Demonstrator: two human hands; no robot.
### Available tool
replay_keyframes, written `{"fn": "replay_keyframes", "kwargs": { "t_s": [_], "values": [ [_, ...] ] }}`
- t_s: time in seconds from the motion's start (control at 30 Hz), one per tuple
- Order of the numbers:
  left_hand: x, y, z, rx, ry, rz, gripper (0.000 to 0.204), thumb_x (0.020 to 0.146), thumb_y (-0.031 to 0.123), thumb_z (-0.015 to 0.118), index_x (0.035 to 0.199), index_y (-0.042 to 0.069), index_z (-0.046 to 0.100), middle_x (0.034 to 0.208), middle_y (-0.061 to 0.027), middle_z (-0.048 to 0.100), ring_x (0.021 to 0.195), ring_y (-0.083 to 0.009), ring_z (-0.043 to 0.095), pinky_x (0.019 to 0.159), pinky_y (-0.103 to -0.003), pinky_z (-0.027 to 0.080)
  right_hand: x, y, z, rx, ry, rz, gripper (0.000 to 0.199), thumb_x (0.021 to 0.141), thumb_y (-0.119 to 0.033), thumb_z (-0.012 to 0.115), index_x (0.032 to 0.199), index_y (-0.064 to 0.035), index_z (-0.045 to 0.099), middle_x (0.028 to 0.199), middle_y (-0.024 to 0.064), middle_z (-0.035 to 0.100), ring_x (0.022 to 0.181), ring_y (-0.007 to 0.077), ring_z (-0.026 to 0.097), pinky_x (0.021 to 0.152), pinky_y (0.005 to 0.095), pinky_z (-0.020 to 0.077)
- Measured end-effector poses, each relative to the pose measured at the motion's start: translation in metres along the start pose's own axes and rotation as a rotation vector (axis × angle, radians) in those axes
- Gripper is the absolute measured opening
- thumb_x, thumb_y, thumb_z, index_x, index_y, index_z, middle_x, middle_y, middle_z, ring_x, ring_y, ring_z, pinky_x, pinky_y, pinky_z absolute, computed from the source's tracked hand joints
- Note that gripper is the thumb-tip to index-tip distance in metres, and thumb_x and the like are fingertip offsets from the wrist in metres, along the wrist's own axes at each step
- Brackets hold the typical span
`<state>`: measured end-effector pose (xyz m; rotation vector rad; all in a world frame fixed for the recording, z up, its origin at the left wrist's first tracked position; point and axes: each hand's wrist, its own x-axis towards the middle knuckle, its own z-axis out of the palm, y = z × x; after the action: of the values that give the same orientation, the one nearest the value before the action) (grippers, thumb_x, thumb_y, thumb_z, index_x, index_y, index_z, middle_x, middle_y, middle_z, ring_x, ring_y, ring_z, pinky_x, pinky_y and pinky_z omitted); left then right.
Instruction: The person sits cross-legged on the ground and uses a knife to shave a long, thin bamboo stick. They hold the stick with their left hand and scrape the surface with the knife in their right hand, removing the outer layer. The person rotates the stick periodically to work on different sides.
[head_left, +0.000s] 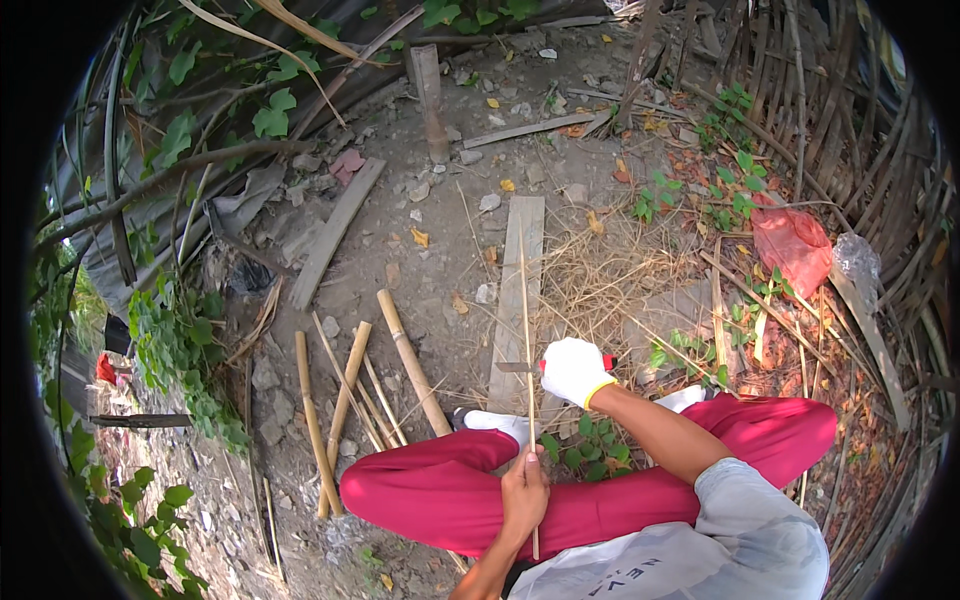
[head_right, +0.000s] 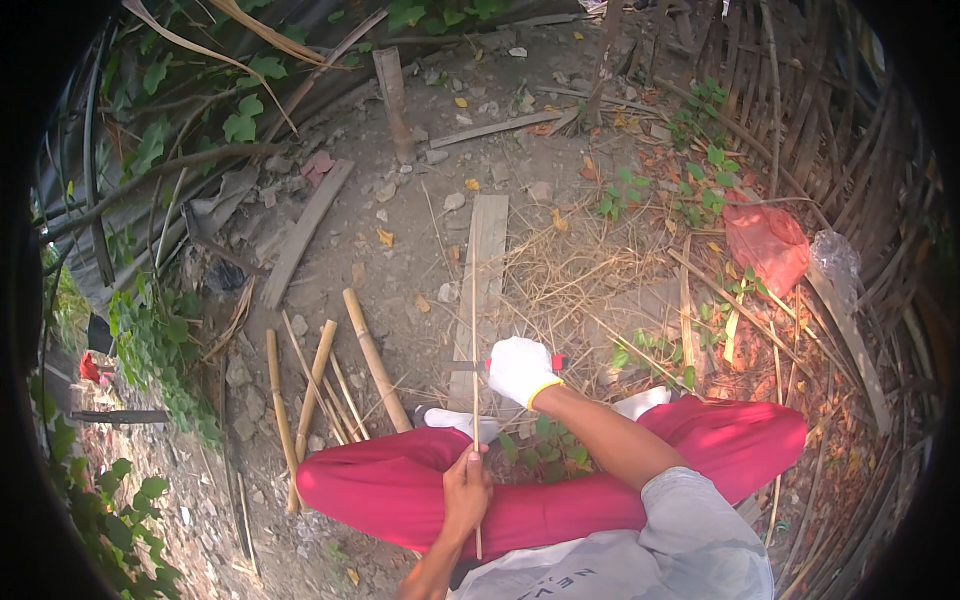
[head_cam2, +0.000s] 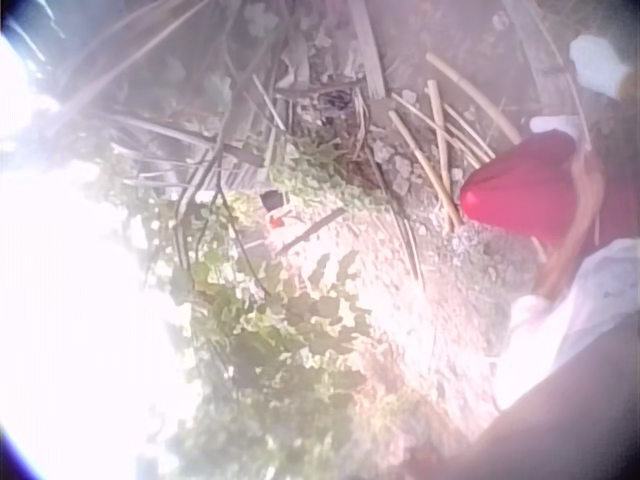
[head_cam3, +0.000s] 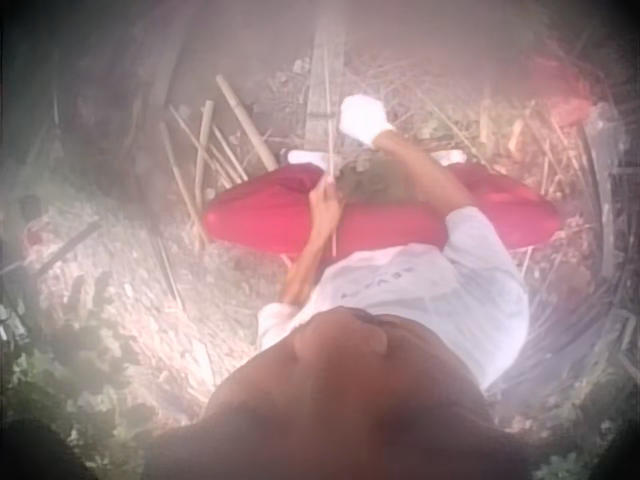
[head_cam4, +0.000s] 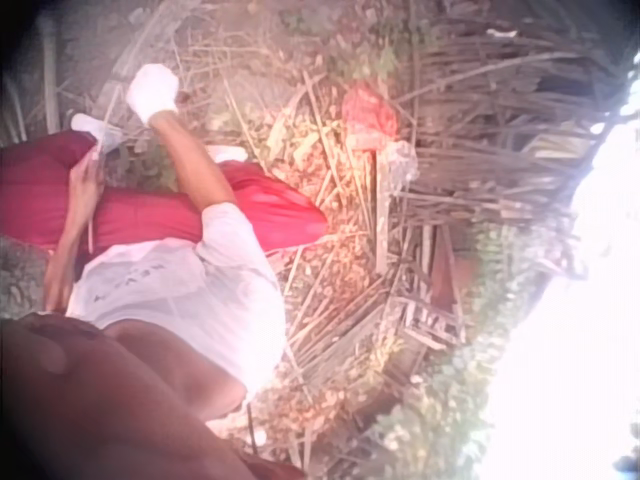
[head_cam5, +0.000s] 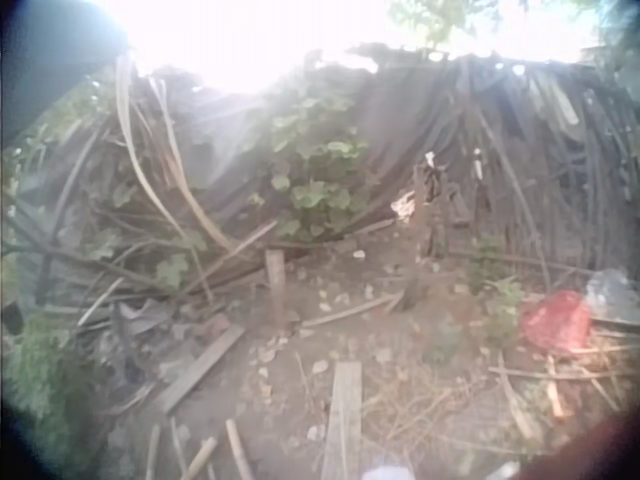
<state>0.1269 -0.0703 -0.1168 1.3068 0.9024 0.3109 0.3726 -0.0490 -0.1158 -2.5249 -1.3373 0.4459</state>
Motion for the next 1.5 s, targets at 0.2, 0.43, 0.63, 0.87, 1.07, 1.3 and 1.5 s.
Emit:
{"fn": "replay_keyframes", "kwargs": {
  "t_s": [0.2,0.43,0.63,0.87,1.07,1.3,1.5],
  "values": [
    [-0.004,-0.006,-0.001,0.043,0.018,0.014,0.030,0.113,0.023,0.039,0.121,0.001,0.058,0.063,0.0037,0.042,0.048,-0.0045,0.039,0.042,-0.024,0.032,0.004,-0.003,0.009,0.009,-0.028,-0.002,0.026,0.083,-0.021,0.063,0.087,-0.0006,0.078,0.084,0.0246,0.074,0.081,0.0382,0.075,0.071,0.0473,0.0591],
    [-0.009,-0.006,-0.013,0.014,0.037,-0.039,0.028,0.113,0.022,0.039,0.118,0.002,0.058,0.062,0.0034,0.044,0.049,-0.0040,0.039,0.043,-0.024,0.033,0.007,-0.018,0.023,0.034,-0.062,0.001,0.026,0.083,-0.021,0.063,0.091,-0.0011,0.078,0.089,0.0257,0.074,0.085,0.0382,0.075,0.073,0.0478,0.0593],
    [-0.033,-0.004,-0.010,0.140,0.007,-0.062,0.030,0.112,0.022,0.040,0.120,0.000,0.059,0.061,0.0032,0.045,0.049,-0.0048,0.042,0.044,-0.024,0.036,0.029,0.008,0.025,0.071,-0.026,0.120,0.026,0.084,-0.021,0.062,0.091,-0.0005,0.077,0.090,0.0253,0.074,0.087,0.0396,0.074,0.075,0.0481,0.0590],
    [-0.067,0.003,-0.013,0.124,-0.058,-0.119,0.030,0.112,0.023,0.042,0.122,0.000,0.059,0.062,0.0029,0.045,0.050,-0.0049,0.041,0.046,-0.024,0.036,0.041,0.029,0.008,0.061,0.023,0.229,0.028,0.086,-0.021,0.061,0.095,0.0002,0.076,0.098,0.0264,0.074,0.094,0.0396,0.074,0.082,0.0469,0.0582],
    [-0.136,0.015,-0.035,0.680,-0.068,-0.307,0.044,0.107,0.041,0.043,0.128,0.013,0.069,0.110,-0.0093,0.076,0.115,-0.0276,0.067,0.121,-0.053,0.022,0.071,0.101,-0.015,-0.025,0.153,0.371,0.025,0.088,-0.023,0.063,0.096,-0.0049,0.079,0.097,0.0228,0.075,0.094,0.0379,0.074,0.080,0.0460,0.0590],
    [-0.109,0.004,-0.079,0.128,0.062,-0.116,0.029,0.110,0.028,0.044,0.124,0.007,0.058,0.080,-0.0045,0.059,0.069,-0.0131,0.050,0.066,-0.033,0.030,0.110,0.198,0.024,-0.088,-0.256,0.465,0.040,0.080,-0.030,0.066,0.113,-0.0098,0.077,0.120,0.0183,0.072,0.108,0.0392,0.070,0.090,0.0480,0.0568],
    [-0.034,0.039,-0.067,-0.334,-0.280,-0.153,0.019,0.111,0.021,0.045,0.122,0.006,0.049,0.070,-0.0052,0.051,0.047,-0.0070,0.040,0.040,-0.024,0.031,0.068,0.351,0.191,-0.974,-0.867,0.453,0.023,0.081,-0.016,0.074,0.104,-0.0149,0.081,0.100,0.0048,0.077,0.087,0.0268,0.073,0.069,0.0480,0.0547]
  ]
}}
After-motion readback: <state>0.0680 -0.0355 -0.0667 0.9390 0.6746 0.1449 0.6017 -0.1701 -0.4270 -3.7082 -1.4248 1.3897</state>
